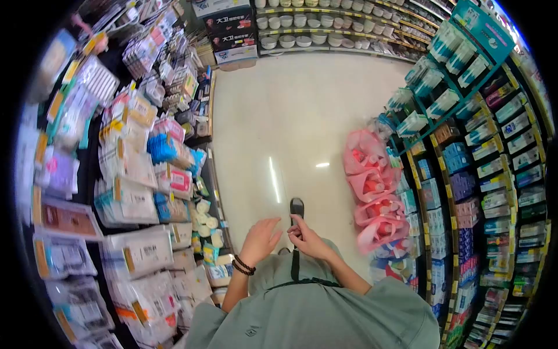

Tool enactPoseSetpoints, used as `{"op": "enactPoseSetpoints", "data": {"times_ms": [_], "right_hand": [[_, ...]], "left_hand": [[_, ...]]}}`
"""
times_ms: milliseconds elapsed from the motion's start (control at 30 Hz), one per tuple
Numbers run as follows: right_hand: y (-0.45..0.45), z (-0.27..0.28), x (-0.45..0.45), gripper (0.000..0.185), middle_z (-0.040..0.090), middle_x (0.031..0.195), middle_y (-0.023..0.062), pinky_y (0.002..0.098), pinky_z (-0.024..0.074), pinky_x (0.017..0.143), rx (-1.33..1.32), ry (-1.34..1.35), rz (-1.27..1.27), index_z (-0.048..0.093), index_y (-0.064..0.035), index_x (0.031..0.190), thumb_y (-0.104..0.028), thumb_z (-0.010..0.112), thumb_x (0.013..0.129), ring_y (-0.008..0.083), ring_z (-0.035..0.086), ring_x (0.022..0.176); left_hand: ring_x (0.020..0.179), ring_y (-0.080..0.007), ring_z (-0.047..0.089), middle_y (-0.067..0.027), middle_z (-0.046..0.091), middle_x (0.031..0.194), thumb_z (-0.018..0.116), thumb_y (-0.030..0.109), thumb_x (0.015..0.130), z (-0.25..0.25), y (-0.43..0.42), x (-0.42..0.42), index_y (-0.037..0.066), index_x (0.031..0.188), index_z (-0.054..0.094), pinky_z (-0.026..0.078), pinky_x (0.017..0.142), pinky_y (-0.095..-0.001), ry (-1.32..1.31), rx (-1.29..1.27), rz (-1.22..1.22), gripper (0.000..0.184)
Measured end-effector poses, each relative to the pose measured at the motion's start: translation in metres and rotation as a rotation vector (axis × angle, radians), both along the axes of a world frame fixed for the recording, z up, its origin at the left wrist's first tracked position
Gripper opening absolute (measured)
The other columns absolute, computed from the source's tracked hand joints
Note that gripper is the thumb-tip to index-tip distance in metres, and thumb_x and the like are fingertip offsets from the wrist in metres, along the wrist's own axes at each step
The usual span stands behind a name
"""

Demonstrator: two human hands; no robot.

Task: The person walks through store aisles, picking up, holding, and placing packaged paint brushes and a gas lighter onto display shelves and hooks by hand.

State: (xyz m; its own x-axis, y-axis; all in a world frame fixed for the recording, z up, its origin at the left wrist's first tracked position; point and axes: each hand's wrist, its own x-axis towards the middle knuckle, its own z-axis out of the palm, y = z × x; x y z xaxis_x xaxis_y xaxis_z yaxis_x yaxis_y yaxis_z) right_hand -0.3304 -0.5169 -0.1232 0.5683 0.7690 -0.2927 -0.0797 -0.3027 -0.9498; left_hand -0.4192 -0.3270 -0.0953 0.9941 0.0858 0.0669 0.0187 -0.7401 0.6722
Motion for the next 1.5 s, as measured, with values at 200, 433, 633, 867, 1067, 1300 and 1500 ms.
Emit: {"op": "enactPoseSetpoints", "data": {"times_ms": [200,433,633,867,1067,1300,1500], "right_hand": [[0.074,-0.034,0.143,0.035,0.064,0.104,0.0114,0.0322,0.0519,0.082,0.086,-0.238,0.133,0.053,-0.0024,0.131,-0.015,0.057,0.097,0.0179,0.062,0.091],[0.17,0.011,0.323,0.032,0.065,0.102,0.0094,0.0312,0.0508,0.088,0.275,0.158,-0.022,0.053,0.0009,0.128,-0.015,0.051,0.1,0.0167,0.064,0.098],[0.239,0.032,0.447,0.026,0.065,0.102,0.0093,0.0324,0.0498,0.086,0.308,0.562,-0.222,0.056,-0.0036,0.122,-0.017,0.052,0.1,0.0177,0.063,0.098],[0.323,-0.019,0.52,0.032,0.059,0.114,0.0116,0.0394,0.0461,0.096,0.322,0.914,-0.422,0.046,-0.0066,0.13,-0.022,0.05,0.102,0.0217,0.058,0.11],[0.443,-0.023,0.627,0.033,0.06,0.123,0.0139,0.0423,0.0436,0.1,0.329,1.007,-0.372,0.047,-0.0074,0.127,-0.029,0.048,0.103,0.0228,0.056,0.116],[0.588,0.021,0.781,0.026,0.061,0.118,0.0142,0.0458,0.0418,0.105,0.248,0.938,-0.468,0.053,-0.009,0.119,-0.026,0.044,0.103,0.0261,0.056,0.117],[0.677,0.041,0.878,0.025,0.063,0.107,0.0081,0.0395,0.0451,0.093,0.485,0.892,-0.49,0.055,-0.0088,0.115,-0.028,0.048,0.101,0.0227,0.059,0.104]], "left_hand": [[0.108,-0.0392,0.058,-0.021,0.062,0.116,0.062,0.024,0.091,-0.034,0.027,0.104,0.0,0.128,0.053,0.047,0.092,-0.0475,0.251,-0.029,-0.08,0.045],[0.106,-0.0385,0.06,-0.0199,0.065,0.115,0.063,0.019,0.092,0.038,0.138,0.289,0.0,0.118,0.061,0.048,0.092,-0.0437,0.097,0.068,-0.007,0.032],[0.104,-0.0349,0.063,-0.0168,0.067,0.112,0.066,0.011,0.09,0.092,0.199,0.404,0.001,0.117,0.063,0.049,0.092,-0.0402,-0.11,-0.041,0.191,0.029],[0.103,-0.0332,0.063,-0.0148,0.067,0.111,0.066,0.012,0.09,0.084,0.258,0.499,0.0,0.119,0.062,0.05,0.091,-0.0402,-0.097,-0.156,0.049,0.032],[0.105,-0.0342,0.061,-0.0158,0.065,0.114,0.064,0.019,0.091,0.028,0.383,0.605,0.002,0.126,0.057,0.049,0.091,-0.0424,-0.033,-0.157,-0.017,0.039],[0.116,-0.035,0.056,-0.0164,0.06,0.126,0.058,0.031,0.094,0.037,0.556,0.745,0.005,0.135,0.049,0.045,0.097,-0.0468,0.076,0.089,-0.084,0.049],[0.116,-0.0344,0.057,-0.0169,0.061,0.123,0.061,0.028,0.093,0.069,0.656,0.843,0.004,0.135,0.051,0.045,0.098,-0.0435,-0.014,0.141,-0.053,0.049]]}}
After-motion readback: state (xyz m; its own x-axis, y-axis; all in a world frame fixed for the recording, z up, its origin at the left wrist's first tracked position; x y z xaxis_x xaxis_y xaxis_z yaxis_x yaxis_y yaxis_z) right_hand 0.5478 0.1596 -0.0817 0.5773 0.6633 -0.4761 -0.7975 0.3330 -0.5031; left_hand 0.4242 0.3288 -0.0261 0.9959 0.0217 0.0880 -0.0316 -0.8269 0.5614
